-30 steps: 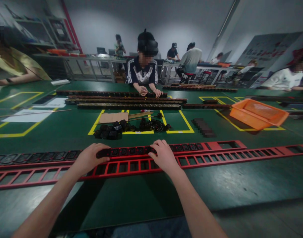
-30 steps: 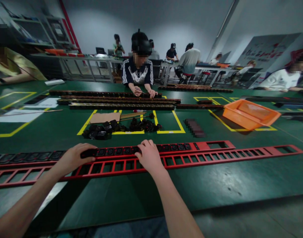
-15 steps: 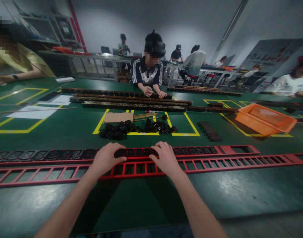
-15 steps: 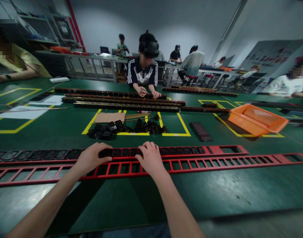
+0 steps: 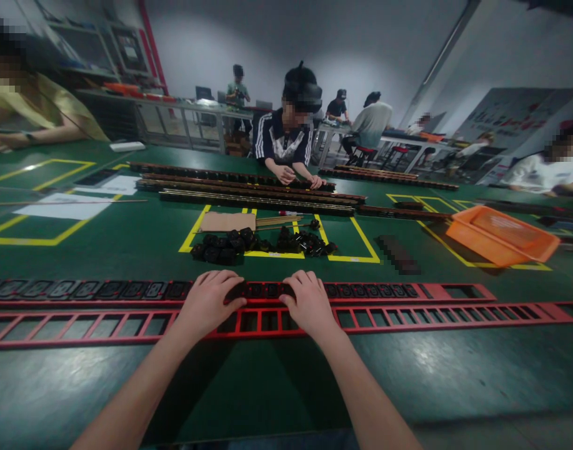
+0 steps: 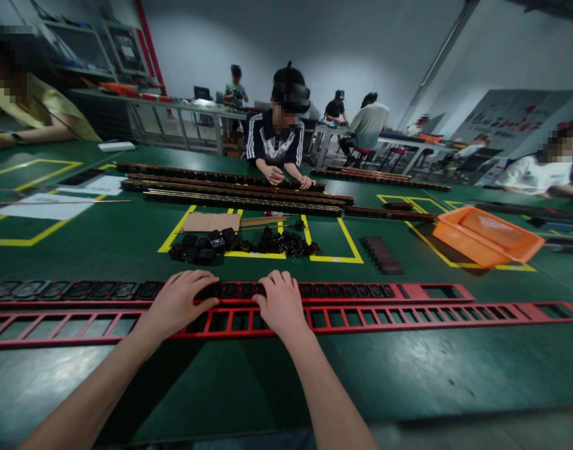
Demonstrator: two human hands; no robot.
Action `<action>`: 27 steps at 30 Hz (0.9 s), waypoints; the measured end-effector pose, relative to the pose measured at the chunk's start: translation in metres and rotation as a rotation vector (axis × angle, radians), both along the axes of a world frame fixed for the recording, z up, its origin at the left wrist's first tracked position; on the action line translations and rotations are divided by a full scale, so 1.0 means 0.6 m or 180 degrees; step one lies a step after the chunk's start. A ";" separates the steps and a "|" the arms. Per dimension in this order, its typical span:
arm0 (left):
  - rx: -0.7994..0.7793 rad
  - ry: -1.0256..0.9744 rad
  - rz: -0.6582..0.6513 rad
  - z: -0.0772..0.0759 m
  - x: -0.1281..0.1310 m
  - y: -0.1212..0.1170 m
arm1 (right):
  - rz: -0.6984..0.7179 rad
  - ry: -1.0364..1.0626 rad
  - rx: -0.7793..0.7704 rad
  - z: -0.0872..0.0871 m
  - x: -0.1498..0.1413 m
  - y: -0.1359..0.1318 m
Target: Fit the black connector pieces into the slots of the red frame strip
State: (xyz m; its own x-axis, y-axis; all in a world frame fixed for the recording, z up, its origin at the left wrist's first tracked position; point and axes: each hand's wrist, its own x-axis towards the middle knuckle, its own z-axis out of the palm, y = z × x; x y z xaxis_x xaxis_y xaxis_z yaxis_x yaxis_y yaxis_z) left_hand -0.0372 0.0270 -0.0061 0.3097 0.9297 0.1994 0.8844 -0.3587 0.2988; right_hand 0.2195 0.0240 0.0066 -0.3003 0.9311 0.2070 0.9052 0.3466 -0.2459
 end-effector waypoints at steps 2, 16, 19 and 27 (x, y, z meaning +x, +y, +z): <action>0.0005 0.0080 0.0046 0.003 -0.018 -0.004 | -0.0008 0.0020 -0.0030 0.001 0.001 0.000; -0.0277 0.0079 0.0127 0.003 -0.045 0.023 | -0.0048 -0.0057 -0.0002 0.003 0.000 0.022; -0.0298 0.0120 0.0171 0.004 -0.043 0.026 | -0.0058 -0.0082 -0.0038 0.005 0.001 0.025; -0.0333 0.0230 0.0034 0.013 -0.047 0.010 | 0.0071 -0.0122 -0.0106 0.004 0.010 0.011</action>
State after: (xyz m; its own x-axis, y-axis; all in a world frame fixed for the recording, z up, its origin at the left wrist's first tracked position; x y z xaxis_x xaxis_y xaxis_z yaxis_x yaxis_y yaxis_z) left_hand -0.0653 0.0331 0.0018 0.3098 0.9476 0.0785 0.9085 -0.3193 0.2695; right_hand 0.2258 0.0307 0.0089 -0.3282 0.9303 0.1638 0.9063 0.3589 -0.2230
